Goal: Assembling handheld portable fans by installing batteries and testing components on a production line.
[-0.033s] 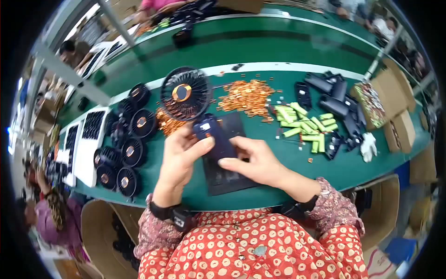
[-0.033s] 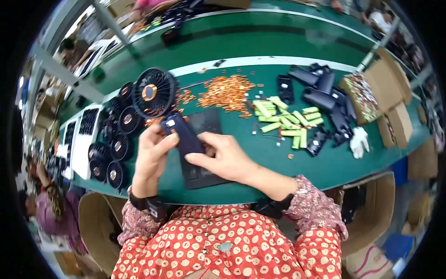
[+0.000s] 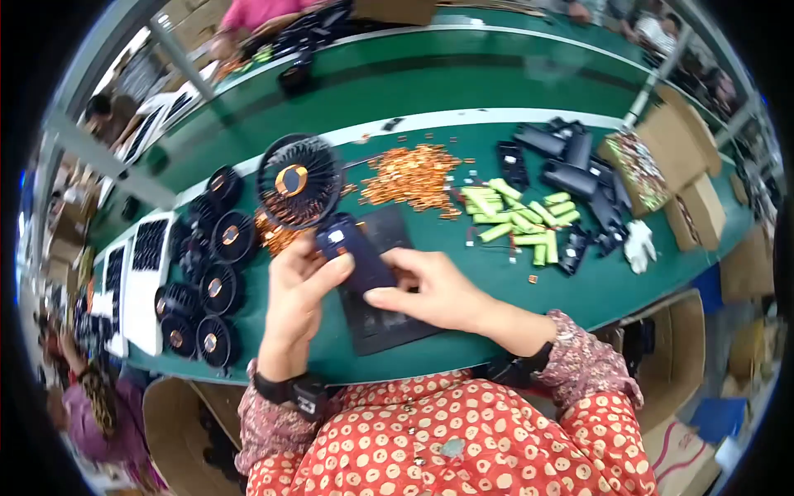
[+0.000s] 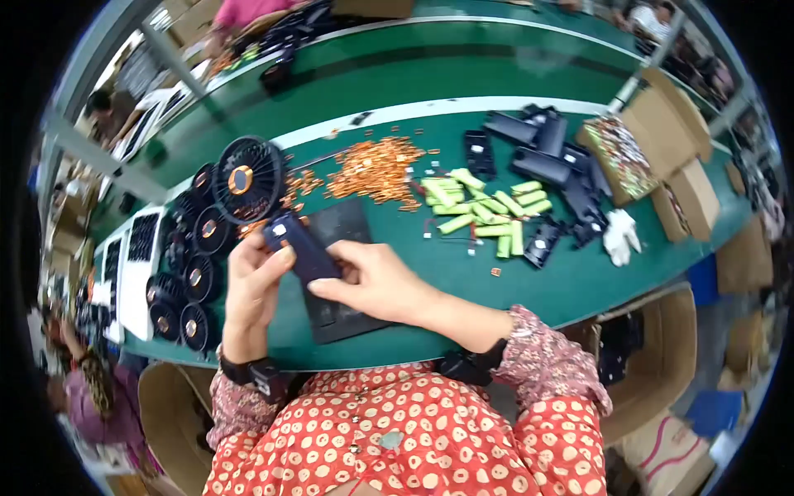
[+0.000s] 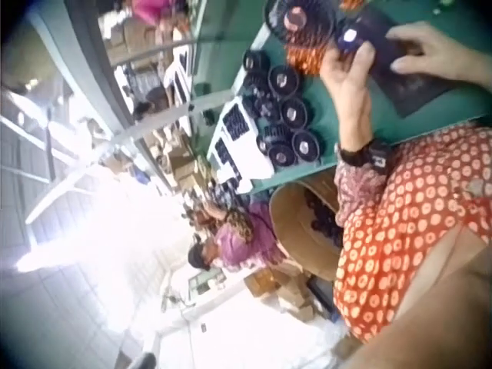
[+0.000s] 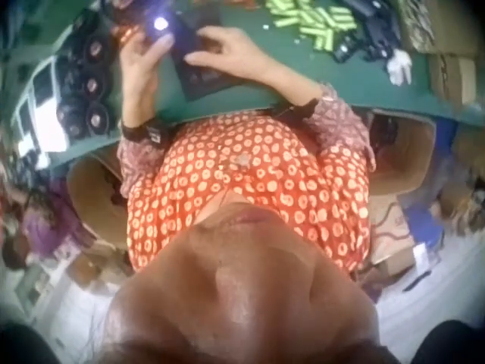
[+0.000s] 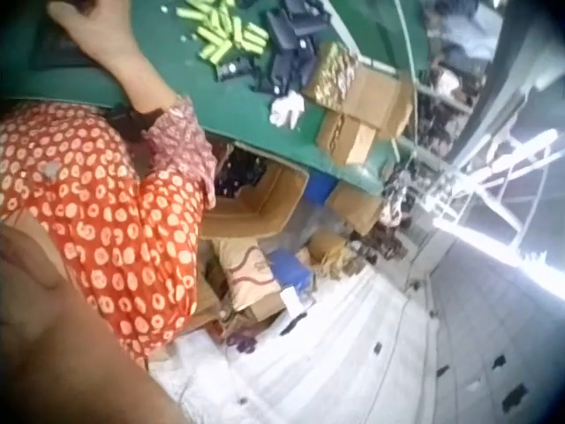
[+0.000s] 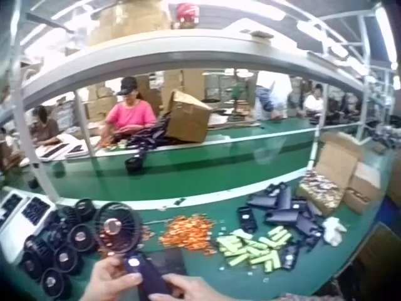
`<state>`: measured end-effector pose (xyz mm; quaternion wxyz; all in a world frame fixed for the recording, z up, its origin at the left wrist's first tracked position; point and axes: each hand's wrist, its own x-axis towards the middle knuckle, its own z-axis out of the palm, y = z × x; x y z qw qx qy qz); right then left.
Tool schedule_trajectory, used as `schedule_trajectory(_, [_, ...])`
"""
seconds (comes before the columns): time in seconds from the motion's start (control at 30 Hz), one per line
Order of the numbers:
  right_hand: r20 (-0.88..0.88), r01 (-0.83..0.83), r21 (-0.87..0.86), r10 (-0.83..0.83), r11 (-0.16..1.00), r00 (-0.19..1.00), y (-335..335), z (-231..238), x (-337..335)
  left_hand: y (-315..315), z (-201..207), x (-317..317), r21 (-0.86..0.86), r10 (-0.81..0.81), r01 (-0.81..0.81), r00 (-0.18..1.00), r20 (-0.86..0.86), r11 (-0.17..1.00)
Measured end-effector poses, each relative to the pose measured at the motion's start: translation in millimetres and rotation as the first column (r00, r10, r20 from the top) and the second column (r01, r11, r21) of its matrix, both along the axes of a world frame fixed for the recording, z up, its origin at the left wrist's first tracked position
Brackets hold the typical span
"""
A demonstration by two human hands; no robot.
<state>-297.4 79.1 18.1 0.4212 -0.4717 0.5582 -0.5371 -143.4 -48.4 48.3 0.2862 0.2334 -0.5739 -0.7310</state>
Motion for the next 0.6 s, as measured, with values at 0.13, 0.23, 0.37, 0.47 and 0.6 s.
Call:
schedule_trajectory(0.13, [-0.101, 0.000, -0.130, -0.013, 0.992, 0.995, 40.5, 10.7, -22.5, -0.8, -2.4, 6.4, -0.025, 0.007, -0.006, 1.000, 0.028, 1.000])
schedule_trajectory(0.23, [-0.314, 0.569, -0.155, -0.586, 0.808, 0.747, 115.2, 24.7, -83.9, -12.7, -14.0, 10.1, -0.039, 0.023, -0.024, 1.000, -0.016, 0.999])
schedule_trajectory(0.37, [-0.891, 0.866, -0.278, -0.448, 0.415, -0.071, 214.1, 0.8, -182.0, -17.7, -14.2, -0.9, -0.038, -0.038, 0.038, 0.999, 0.003, 0.999])
schedule_trajectory(0.47, [-0.960, 0.902, -0.109, -0.279, 0.419, 0.014, 249.6, -36.2, -226.1, -3.7, 3.7, -21.1, 0.018, -0.124, 0.125, 0.990, -0.064, 0.992])
schedule_trajectory(0.6, [-0.870, 0.916, -0.285, -0.478, 0.283, -0.123, 285.2, -65.1, -268.6, -2.1, 6.8, -21.2, 0.117, -0.160, 0.172, 0.981, -0.111, 0.978])
